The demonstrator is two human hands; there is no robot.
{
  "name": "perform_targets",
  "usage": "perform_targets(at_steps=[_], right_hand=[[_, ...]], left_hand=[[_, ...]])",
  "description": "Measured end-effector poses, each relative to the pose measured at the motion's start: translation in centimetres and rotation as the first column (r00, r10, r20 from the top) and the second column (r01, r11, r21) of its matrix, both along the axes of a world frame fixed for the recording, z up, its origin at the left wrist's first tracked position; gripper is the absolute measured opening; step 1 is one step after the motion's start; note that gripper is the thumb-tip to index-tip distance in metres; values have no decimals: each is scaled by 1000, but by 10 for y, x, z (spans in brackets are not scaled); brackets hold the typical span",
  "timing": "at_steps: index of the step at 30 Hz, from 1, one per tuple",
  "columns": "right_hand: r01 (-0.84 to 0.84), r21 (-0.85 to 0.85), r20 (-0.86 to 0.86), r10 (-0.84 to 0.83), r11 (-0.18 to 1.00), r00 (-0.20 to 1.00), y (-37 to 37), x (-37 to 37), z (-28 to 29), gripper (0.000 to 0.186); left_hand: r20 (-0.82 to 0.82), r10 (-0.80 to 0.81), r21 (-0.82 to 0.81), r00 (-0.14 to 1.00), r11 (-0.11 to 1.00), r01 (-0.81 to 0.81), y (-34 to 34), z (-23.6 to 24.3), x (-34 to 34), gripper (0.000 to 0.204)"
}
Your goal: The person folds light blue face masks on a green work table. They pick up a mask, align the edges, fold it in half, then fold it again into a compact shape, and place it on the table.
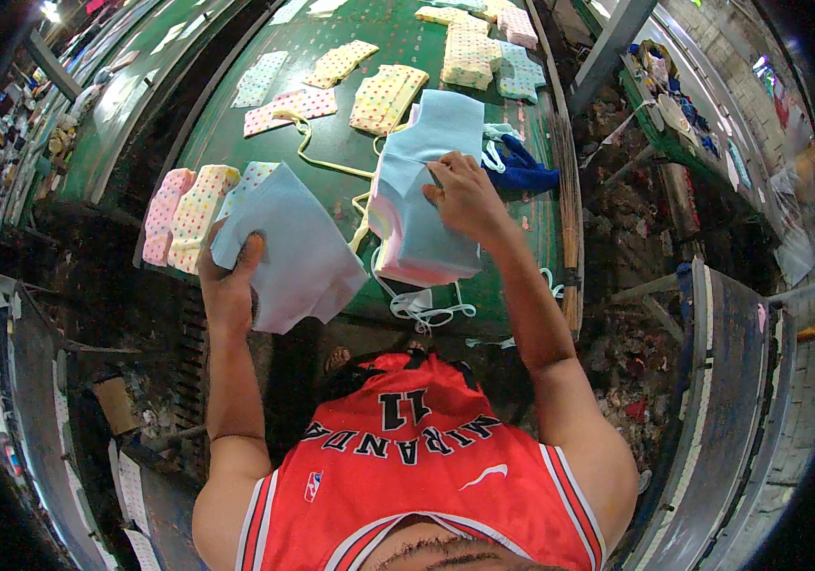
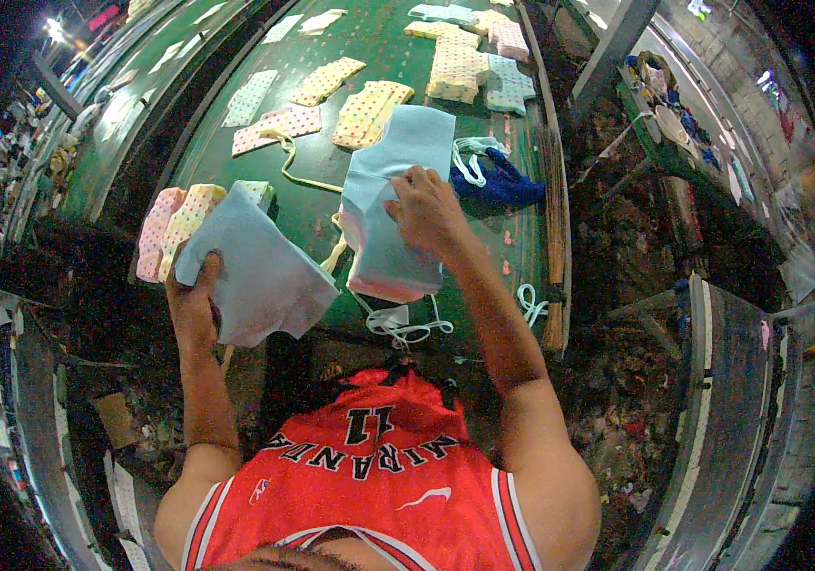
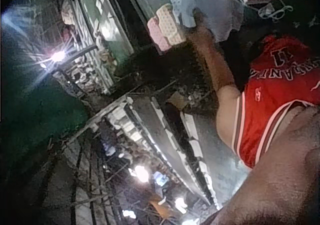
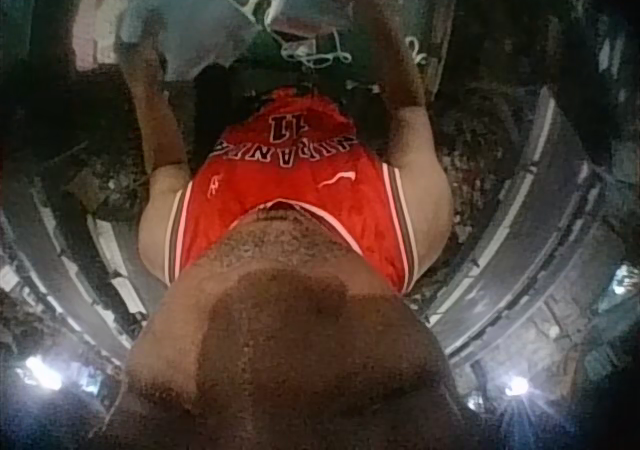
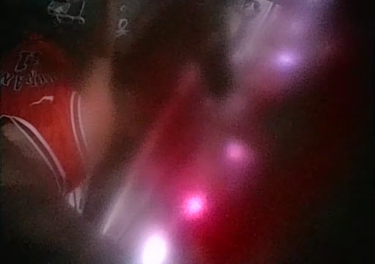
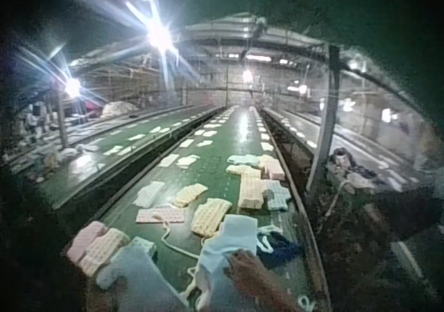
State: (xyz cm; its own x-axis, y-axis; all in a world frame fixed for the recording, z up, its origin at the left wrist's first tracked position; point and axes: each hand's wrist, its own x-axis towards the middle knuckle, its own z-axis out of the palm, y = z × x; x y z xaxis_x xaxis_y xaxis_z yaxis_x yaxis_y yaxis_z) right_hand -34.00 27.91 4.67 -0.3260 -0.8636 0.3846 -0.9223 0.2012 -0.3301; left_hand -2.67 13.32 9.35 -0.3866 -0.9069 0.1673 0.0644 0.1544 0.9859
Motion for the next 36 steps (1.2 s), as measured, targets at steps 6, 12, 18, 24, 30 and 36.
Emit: perform_targets(at_steps=[6,12,18,24,30,36], right_hand=[[-44,-27,-33,43,999,999,-4,-4,-5,32],[-24,33,7,24,999,1000,-6,-4,-7,35],[-64,-97,-77,57,993,995,-7,10,-9,31],[-40,158,-131,61,987,989,-8,16,4,36],[-28,131,2,28,991,1000,-20,17,10,40],[-16,140,70,6,990,998,-24,25,20,46]], left_hand=[[-54,8,28,999,1000,-6,6,-8,0,42],[-101,43,107,994,994,-32,18,-16,-5,42],[-48,3,122,999,993,3,16,-17,-1,40],[-79,-17,178,997,983,31,-5,-22,6,43],[-158,-207,147,965,962,231,-44,-39,18,42],[-152,-296,190,943,928,322,-88,-40,34,38]])
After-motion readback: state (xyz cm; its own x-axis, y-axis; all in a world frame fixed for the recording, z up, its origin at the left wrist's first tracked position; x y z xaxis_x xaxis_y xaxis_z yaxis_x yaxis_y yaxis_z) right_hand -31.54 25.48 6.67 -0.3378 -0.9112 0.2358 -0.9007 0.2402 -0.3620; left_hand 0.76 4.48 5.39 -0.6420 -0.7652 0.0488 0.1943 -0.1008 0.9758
